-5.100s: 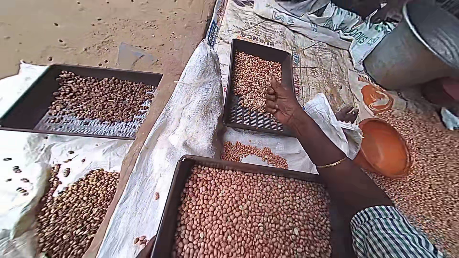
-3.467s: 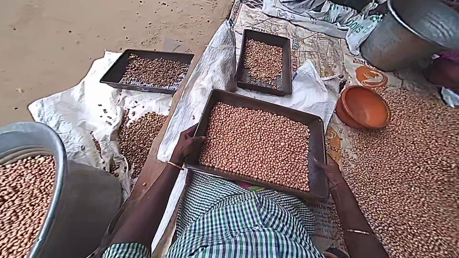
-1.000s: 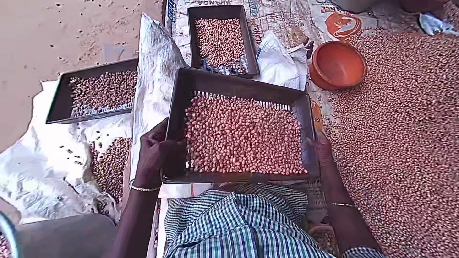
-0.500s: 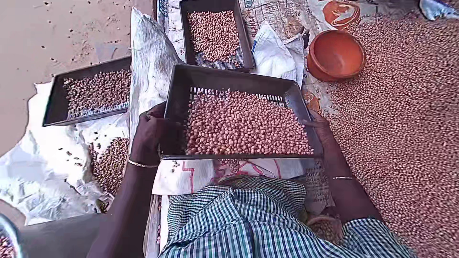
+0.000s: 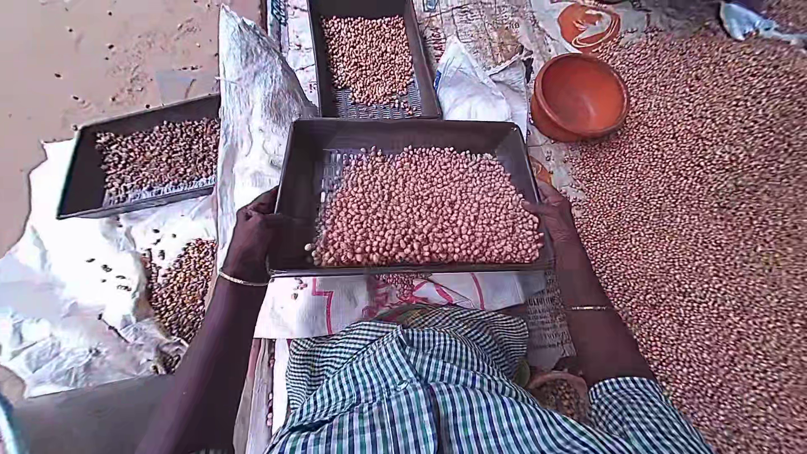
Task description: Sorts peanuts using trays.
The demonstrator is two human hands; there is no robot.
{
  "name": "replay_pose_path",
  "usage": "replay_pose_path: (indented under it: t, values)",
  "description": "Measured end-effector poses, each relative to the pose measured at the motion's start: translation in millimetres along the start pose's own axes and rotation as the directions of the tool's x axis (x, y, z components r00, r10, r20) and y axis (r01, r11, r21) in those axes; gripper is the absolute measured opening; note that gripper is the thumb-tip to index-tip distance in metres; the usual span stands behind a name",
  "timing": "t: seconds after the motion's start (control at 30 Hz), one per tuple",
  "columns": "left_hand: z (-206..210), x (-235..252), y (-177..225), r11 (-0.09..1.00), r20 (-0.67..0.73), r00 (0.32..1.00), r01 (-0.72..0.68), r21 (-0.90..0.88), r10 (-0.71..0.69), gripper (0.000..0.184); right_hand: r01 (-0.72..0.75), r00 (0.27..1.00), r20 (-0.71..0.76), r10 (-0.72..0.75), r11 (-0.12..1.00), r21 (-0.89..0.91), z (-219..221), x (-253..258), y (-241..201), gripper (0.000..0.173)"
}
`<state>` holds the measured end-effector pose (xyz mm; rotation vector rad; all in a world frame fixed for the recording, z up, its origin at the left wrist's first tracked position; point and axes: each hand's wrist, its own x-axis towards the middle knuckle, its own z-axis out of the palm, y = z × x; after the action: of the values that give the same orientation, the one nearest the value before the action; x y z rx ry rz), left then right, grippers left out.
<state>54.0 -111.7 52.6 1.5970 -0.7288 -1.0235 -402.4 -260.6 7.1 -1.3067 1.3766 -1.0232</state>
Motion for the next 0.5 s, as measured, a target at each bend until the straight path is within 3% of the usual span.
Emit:
replay_pose_path:
  t: [0.17, 0.27, 0.33, 0.4, 0.5]
  values:
    - [-47, -57, -85, 0.999, -0.08, 0.997, -0.025, -0.021, 0.023, 0.068, 0.056, 0.997, -0.045, -0.057, 0.998, -0.009, 14, -86, -6, 0.07]
    - [-50, -68, -92, 0.996, -0.067, 0.995, -0.068, 0.063, 0.072, 0.067, 0.025, 0.998, -0.055, -0.028, 0.998, -0.06, 13, -100, 15, 0.062]
    - [-45, -69, -85, 0.97, -0.042, 0.99, -0.12, 0.212, 0.131, 0.057, 0.039, 0.999, -0.028, -0.045, 0.982, -0.187, 10, -99, 19, 0.054]
    - [-47, -70, -81, 0.859, 0.001, 0.98, -0.175, 0.48, 0.199, 0.05, 0.045, 0.999, 0.011, -0.044, 0.935, -0.352, 9, -99, 14, 0.049]
    - [-36, -79, -65, 0.555, 0.024, 0.984, -0.118, 0.823, 0.175, 0.048, 0.066, 0.998, 0.018, -0.066, 0.85, -0.522, 6, -108, 11, 0.045]
